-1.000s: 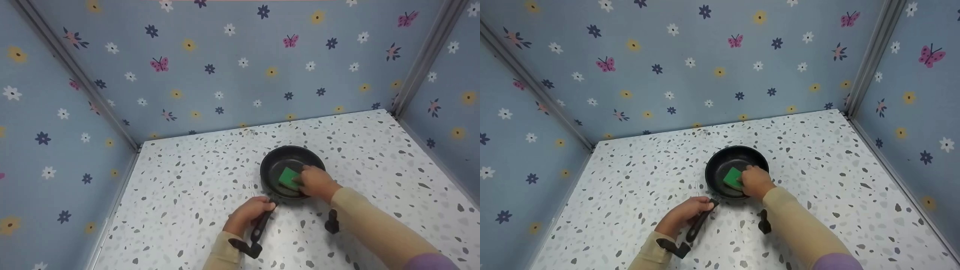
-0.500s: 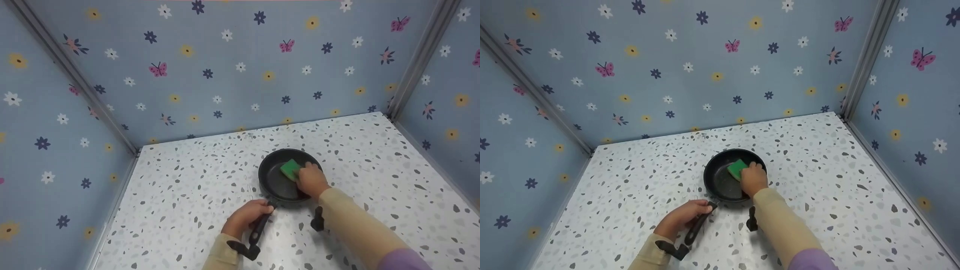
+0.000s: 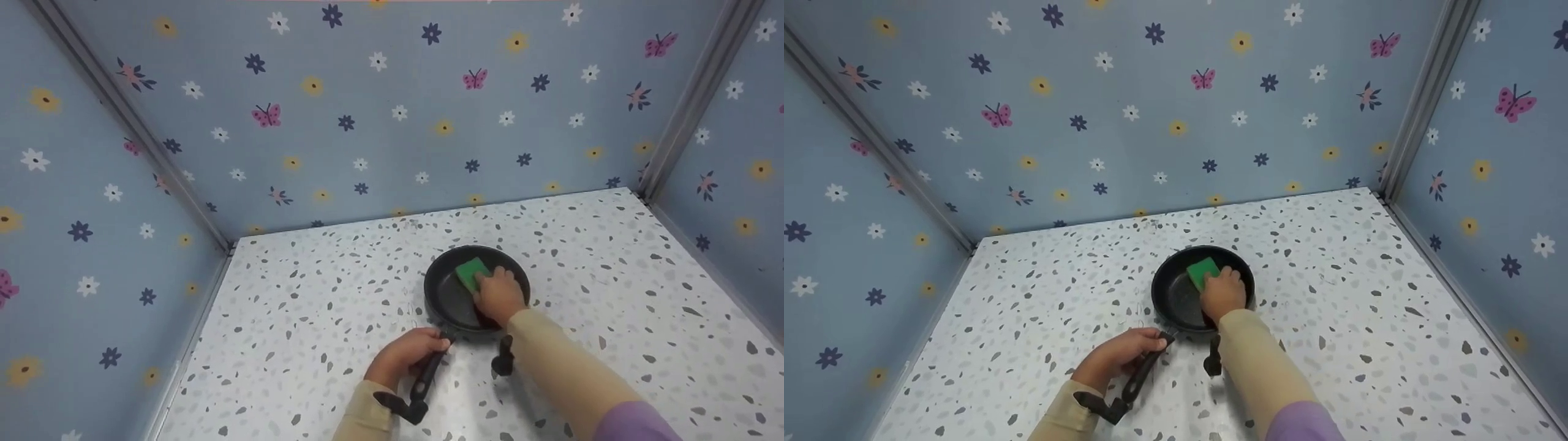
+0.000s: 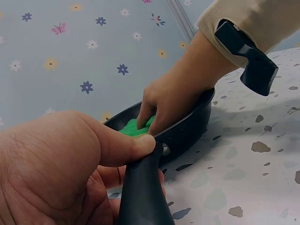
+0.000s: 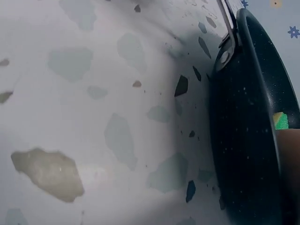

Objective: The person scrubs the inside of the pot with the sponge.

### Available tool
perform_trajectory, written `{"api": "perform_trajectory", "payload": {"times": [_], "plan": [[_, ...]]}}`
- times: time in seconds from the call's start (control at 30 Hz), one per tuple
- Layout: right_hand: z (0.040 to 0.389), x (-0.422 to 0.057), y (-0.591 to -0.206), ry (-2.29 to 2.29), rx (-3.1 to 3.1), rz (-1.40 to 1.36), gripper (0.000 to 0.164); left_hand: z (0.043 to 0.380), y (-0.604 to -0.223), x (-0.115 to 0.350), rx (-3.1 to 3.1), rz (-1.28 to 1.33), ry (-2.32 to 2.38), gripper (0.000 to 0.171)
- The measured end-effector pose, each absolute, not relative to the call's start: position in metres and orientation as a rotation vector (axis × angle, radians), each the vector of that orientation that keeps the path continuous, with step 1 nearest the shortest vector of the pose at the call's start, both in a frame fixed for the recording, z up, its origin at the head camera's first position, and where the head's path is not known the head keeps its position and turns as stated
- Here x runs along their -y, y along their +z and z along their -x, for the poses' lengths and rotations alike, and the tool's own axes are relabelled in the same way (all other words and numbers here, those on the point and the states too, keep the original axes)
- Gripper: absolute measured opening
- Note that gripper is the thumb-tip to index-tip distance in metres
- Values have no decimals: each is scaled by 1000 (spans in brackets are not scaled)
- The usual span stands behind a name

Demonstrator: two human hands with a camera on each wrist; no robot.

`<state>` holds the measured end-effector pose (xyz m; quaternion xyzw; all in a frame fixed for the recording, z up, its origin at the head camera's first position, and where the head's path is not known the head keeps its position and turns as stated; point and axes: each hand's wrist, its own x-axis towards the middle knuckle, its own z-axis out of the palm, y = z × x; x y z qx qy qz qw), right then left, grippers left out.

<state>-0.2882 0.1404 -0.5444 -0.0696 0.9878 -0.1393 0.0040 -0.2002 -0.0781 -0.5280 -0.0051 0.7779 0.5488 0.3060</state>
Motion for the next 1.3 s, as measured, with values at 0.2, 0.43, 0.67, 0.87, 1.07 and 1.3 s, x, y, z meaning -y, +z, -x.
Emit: {"api": "perform_trajectory", "payload": {"times": [0.2,0.43,0.67,0.87,1.07,1.3], "plan": [[291,-143,-539,-533,-3023,179,56,199,-530,78,-2061,4,1439,18],[294,-151,-524,-596,-3027,203,55,198,-537,85,-2014,-15,1506,21],[297,-166,-495,-655,-3047,203,55,202,-545,90,-1819,-24,1653,21],[297,-188,-477,-681,-3042,153,56,201,-549,92,-1869,-117,1681,25],[297,-210,-462,-694,-3035,97,58,199,-554,94,-1859,-191,1723,29],[304,-250,-463,-742,-3013,134,65,195,-561,104,-1858,-210,1770,28]]}}
